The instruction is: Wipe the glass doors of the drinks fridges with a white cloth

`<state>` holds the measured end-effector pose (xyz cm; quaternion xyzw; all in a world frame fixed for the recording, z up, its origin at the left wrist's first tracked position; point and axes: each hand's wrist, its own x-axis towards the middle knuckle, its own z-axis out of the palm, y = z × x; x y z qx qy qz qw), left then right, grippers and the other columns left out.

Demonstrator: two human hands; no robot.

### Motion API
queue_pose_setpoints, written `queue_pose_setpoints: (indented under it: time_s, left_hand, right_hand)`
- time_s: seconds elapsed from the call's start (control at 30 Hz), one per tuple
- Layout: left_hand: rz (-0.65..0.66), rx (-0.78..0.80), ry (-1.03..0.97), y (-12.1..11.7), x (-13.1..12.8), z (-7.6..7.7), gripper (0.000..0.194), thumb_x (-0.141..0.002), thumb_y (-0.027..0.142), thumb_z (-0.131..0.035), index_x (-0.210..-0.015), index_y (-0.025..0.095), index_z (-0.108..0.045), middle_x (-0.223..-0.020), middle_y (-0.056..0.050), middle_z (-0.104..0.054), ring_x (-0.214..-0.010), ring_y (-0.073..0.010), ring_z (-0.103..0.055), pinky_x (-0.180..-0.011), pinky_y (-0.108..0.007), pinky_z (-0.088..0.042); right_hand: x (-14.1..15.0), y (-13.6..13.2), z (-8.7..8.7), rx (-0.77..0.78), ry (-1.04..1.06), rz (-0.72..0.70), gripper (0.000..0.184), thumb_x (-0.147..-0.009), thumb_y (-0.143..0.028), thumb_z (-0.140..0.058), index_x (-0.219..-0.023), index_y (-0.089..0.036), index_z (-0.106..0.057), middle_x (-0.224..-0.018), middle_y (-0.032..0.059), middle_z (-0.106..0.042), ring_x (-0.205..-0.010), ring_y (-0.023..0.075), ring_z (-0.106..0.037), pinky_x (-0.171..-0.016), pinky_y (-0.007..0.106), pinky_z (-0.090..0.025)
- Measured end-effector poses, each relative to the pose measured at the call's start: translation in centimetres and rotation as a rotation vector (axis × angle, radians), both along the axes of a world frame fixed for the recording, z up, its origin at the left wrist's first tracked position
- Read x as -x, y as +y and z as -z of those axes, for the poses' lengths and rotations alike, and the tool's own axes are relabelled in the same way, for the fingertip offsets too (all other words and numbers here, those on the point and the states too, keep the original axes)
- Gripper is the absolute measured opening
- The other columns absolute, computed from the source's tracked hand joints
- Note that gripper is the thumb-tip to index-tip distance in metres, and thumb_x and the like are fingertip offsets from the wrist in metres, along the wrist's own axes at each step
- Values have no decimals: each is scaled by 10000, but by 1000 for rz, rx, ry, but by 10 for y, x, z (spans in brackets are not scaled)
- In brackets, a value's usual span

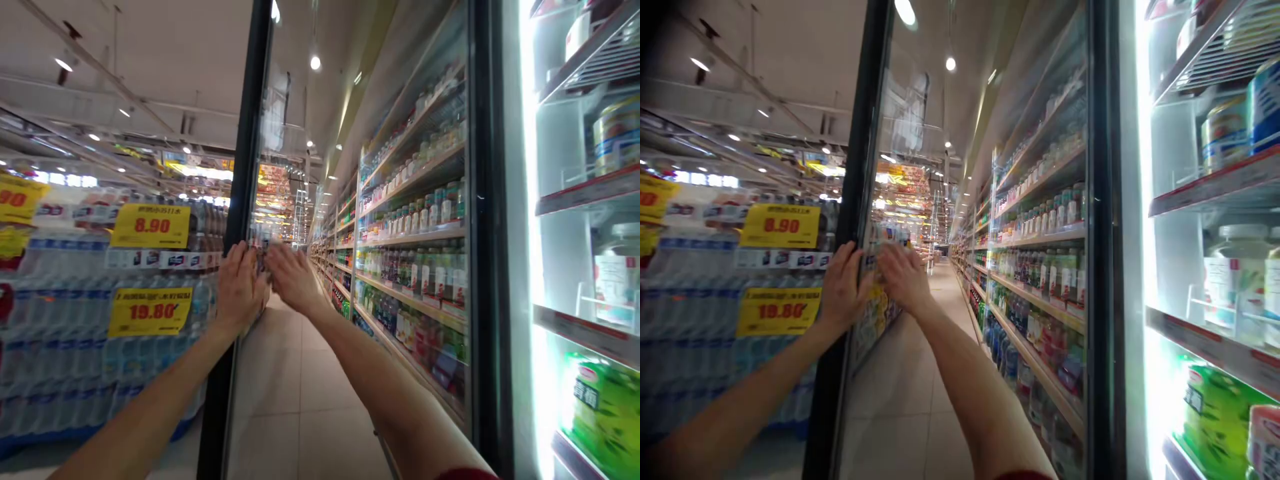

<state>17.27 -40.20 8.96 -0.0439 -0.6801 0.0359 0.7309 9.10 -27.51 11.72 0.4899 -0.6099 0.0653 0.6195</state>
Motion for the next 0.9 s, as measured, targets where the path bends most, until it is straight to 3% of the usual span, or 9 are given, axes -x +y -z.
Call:
queue_pose_setpoints:
  time_s: [0.1, 0.23, 0.3, 0.33, 0.53, 0.6, 0.7, 0.77, 0.9]
  left_hand:
    - [-6, -13, -3, -8, -1, 1, 529, -866, 315, -385, -1365, 170, -283, -1423, -138, -306, -1344, -267, -241, -1079, -468, -247]
    - [14, -34, -3, -7, 0, 3, 510, -866, 333, -385, -1338, 145, -337, -1414, -150, -323, -1336, -268, -256, -1079, -460, -239]
    - [39, -48, 10, -2, 3, 4, 505, -866, 343, -388, -1324, 133, -361, -1406, -160, -338, -1332, -272, -264, -1077, -460, -235]
    - [46, -55, 16, 1, 5, 4, 506, -866, 347, -390, -1325, 136, -363, -1406, -160, -342, -1332, -271, -264, -1075, -461, -234]
    - [32, -30, -27, 10, 17, 13, 537, -865, 335, -404, -1367, 168, -309, -1433, -151, -312, -1345, -260, -251, -1075, -460, -214]
    - [20, -19, -44, 11, 22, 18, 543, -868, 336, -400, -1374, 167, -296, -1435, -152, -309, -1350, -256, -241, -1079, -460, -205]
    - [1, 28, -87, 17, 33, 28, 573, -870, 334, -403, -1396, 167, -250, -1445, -145, -292, -1364, -244, -206, -1096, -454, -171]
    - [0, 68, -127, 24, 41, 36, 598, -867, 339, -416, -1407, 171, -223, -1454, -137, -275, -1374, -238, -173, -1106, -454, -144]
    - [35, 105, -174, 43, 56, 50, 599, -864, 349, -440, -1402, 180, -238, -1453, -127, -280, -1373, -231, -176, -1113, -458, -114]
  right_hand:
    - [-5, -2, 10, -150, 67, -40, 358, -893, -267, -399, -1238, -226, -487, -1362, -24, -473, -1326, 154, -307, -1127, 401, -198]
    - [14, 28, -27, 233, -122, 27, 436, -880, -207, -379, -1309, -139, -422, -1432, 117, -361, -1354, 280, -244, -1089, 575, -143]
    - [18, 32, -31, 379, -195, 53, 468, -863, -205, -408, -1328, -156, -403, -1458, 110, -315, -1368, 287, -203, -1092, 576, -131]
    - [18, 31, -25, 360, -188, 53, 474, -858, -211, -422, -1330, -174, -401, -1458, 91, -320, -1371, 275, -198, -1101, 555, -134]
    - [13, 28, 50, -187, 135, -28, 360, -877, -292, -416, -1225, -256, -500, -1372, -15, -463, -1346, 166, -274, -1137, 408, -159]
    - [20, 43, 49, -121, 104, -17, 385, -878, -267, -411, -1255, -228, -476, -1379, 28, -454, -1355, 186, -260, -1134, 447, -120]
    - [33, 67, 33, 162, -49, 63, 481, -861, -217, -415, -1336, -142, -387, -1426, 131, -369, -1376, 273, -190, -1098, 554, -81]
    - [38, 76, 35, 264, -98, 108, 495, -857, -230, -426, -1346, -169, -377, -1441, 103, -351, -1381, 258, -177, -1106, 529, -85]
    - [42, 93, 69, 33, 20, 109, 458, -868, -279, -425, -1321, -209, -414, -1419, 42, -399, -1380, 213, -185, -1127, 473, -62]
